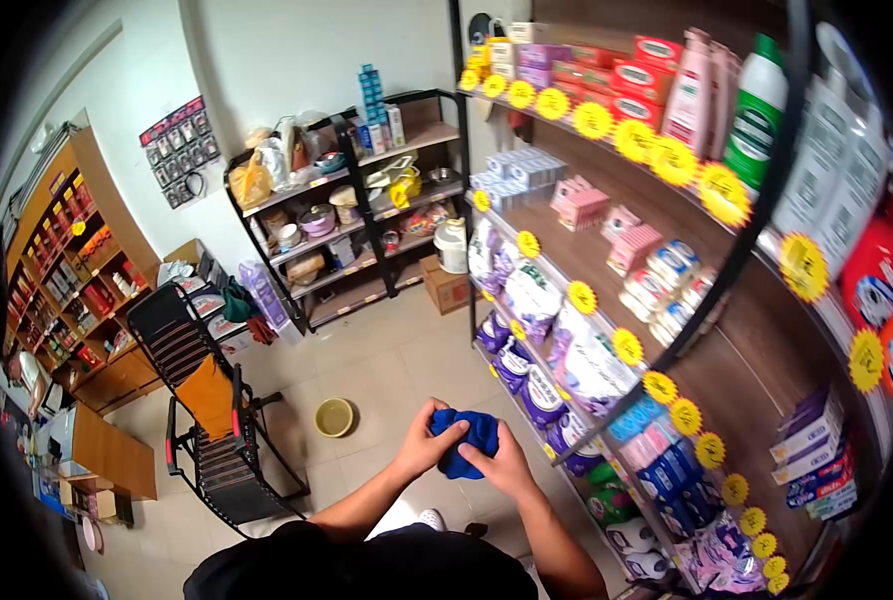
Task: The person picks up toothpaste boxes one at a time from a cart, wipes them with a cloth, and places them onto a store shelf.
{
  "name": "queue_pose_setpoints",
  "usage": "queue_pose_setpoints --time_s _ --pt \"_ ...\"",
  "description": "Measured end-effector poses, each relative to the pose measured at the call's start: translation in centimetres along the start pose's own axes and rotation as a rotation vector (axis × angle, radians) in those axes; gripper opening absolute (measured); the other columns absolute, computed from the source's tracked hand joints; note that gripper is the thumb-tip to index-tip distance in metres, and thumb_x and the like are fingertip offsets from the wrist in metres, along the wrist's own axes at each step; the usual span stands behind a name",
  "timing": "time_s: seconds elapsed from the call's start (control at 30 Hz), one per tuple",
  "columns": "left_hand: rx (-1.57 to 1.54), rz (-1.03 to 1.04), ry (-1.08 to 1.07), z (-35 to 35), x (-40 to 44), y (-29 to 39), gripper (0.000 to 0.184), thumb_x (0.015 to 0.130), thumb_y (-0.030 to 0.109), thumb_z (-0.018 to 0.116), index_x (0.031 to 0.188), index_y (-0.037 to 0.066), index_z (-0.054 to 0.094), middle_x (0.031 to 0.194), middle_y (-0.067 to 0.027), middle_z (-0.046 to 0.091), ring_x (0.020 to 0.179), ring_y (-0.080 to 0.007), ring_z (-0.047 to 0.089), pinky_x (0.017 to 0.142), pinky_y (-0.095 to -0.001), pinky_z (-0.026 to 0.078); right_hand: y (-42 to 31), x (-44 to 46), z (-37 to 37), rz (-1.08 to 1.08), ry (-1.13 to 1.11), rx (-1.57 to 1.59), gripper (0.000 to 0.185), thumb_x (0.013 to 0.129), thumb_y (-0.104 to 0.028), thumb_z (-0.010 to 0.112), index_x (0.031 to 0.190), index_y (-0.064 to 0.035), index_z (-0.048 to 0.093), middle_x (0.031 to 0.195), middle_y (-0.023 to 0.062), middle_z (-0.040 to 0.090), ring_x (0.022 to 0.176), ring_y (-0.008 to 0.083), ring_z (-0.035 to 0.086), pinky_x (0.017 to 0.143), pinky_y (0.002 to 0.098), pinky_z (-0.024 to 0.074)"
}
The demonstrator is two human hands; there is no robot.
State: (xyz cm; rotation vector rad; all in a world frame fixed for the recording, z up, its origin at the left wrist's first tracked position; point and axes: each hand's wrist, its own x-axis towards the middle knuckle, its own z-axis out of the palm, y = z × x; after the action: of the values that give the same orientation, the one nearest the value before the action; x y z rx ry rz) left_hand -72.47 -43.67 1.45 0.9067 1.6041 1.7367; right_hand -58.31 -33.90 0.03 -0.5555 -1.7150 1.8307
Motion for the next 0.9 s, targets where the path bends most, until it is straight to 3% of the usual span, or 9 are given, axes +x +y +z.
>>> queue_pose_setpoints --time_s 0.2,0.23,0.3,0.37,0.43,0.47,0.63,0.83,0.9 --pt "0.167 -0.038 -0.062 -13.7 3.1 3.4 0.050 0.085 0.027 0.084 0.122 0.004 0.058 0.085 0.0019 0.055 0.075 -0.0076 0.052 0.064 -0.0247 0.045 1.5 7.3 9.3 0.161 -0.128 0.149 0.030 0.089 -0.011 0.074 0.115 -0.0009 0.062 0.103 0.0038 0.068 0.091 0.0102 0.063 0.082 0.0280 0.0535" --pt "0.170 -0.034 -0.056 -15.8 3.9 3.7 0.050 0.085 0.027 0.084 0.122 0.004 0.058 0.085 0.0019 0.055 0.075 -0.0076 0.052 0.064 -0.0247 0.045 1.2 8.6 10.4 0.158 -0.135 0.149 0.030 0.089 -0.011 0.074 0.115 -0.0009 0.062 0.103 0.0038 0.068 0.091 0.0102 0.063 0.082 0.0280 0.0535" --pt "0.085 -0.326 -0.258 -19.6 5.6 3.7 0.045 0.085 0.024 0.084 0.120 0.004 0.063 0.099 -0.0026 0.063 0.086 -0.0108 0.060 0.074 -0.0265 0.052 1.0 11.6 12.0 0.198 -0.201 0.223 0.030 0.089 -0.010 0.072 0.116 -0.0017 0.062 0.104 0.0037 0.068 0.093 0.0108 0.063 0.085 0.0283 0.0527" --pt "0.130 -0.261 -0.238 -22.2 7.1 2.0 0.033 0.089 0.021 0.081 0.111 0.003 0.065 0.103 -0.0042 0.067 0.090 -0.0126 0.063 0.077 -0.0282 0.054 0.8 14.6 13.5 0.193 -0.250 0.309 0.031 0.091 -0.012 0.070 0.118 -0.0006 0.063 0.107 0.0046 0.068 0.098 0.0123 0.063 0.089 0.0292 0.0511" --pt "0.013 0.031 -0.151 -24.0 9.4 0.5 0.027 0.092 0.020 0.078 0.108 0.004 0.064 0.097 -0.0029 0.067 0.088 -0.0118 0.062 0.078 -0.0282 0.054 0.8 17.7 14.9 0.286 -0.293 0.470 0.033 0.092 -0.013 0.068 0.121 0.0014 0.062 0.109 0.0060 0.068 0.101 0.0137 0.063 0.092 0.0301 0.0502" --pt "-0.156 -0.198 -0.113 -24.7 10.3 0.6 0.021 0.093 0.018 0.076 0.103 0.005 0.063 0.094 -0.0006 0.066 0.087 -0.0096 0.061 0.079 -0.0272 0.052 2.3 19.6 15.2 0.319 -0.303 0.458 0.037 0.093 -0.016 0.068 0.123 0.0029 0.061 0.112 0.0075 0.067 0.103 0.0150 0.063 0.092 0.0302 0.0504" --pt "-0.011 -0.167 0.164 -28.2 19.3 -2.3 0.022 0.092 0.019 0.078 0.098 0.005 0.062 0.085 0.0022 0.062 0.079 -0.0069 0.057 0.071 -0.0259 0.050 5.5 30.6 17.5 0.432 -0.425 0.508 0.048 0.094 -0.023 0.068 0.131 0.0035 0.057 0.118 0.0103 0.066 0.110 0.0185 0.064 0.097 0.0334 0.0506" --pt "0.144 -0.069 0.578 -31.5 34.7 -3.1 0.029 0.090 0.025 0.080 0.096 0.004 0.061 0.077 -0.0007 0.064 0.069 -0.0091 0.058 0.064 -0.0266 0.051 8.9 46.0 21.0 0.460 -0.485 0.869 0.073 0.096 -0.038 0.068 0.151 -0.0031 0.035 0.144 0.0131 0.051 0.133 0.0256 0.051 0.111 0.0427 0.0428" --pt "0.165 -0.145 0.564 -32.4 39.2 -2.9 0.034 0.093 0.029 0.077 0.107 0.002 0.062 0.084 -0.0039 0.065 0.075 -0.0110 0.059 0.069 -0.0276 0.051 8.6 50.6 22.1 0.409 -0.477 0.793 0.071 0.097 -0.028 0.069 0.155 -0.0087 0.032 0.144 0.0100 0.050 0.134 0.0234 0.048 0.112 0.0411 0.0409"
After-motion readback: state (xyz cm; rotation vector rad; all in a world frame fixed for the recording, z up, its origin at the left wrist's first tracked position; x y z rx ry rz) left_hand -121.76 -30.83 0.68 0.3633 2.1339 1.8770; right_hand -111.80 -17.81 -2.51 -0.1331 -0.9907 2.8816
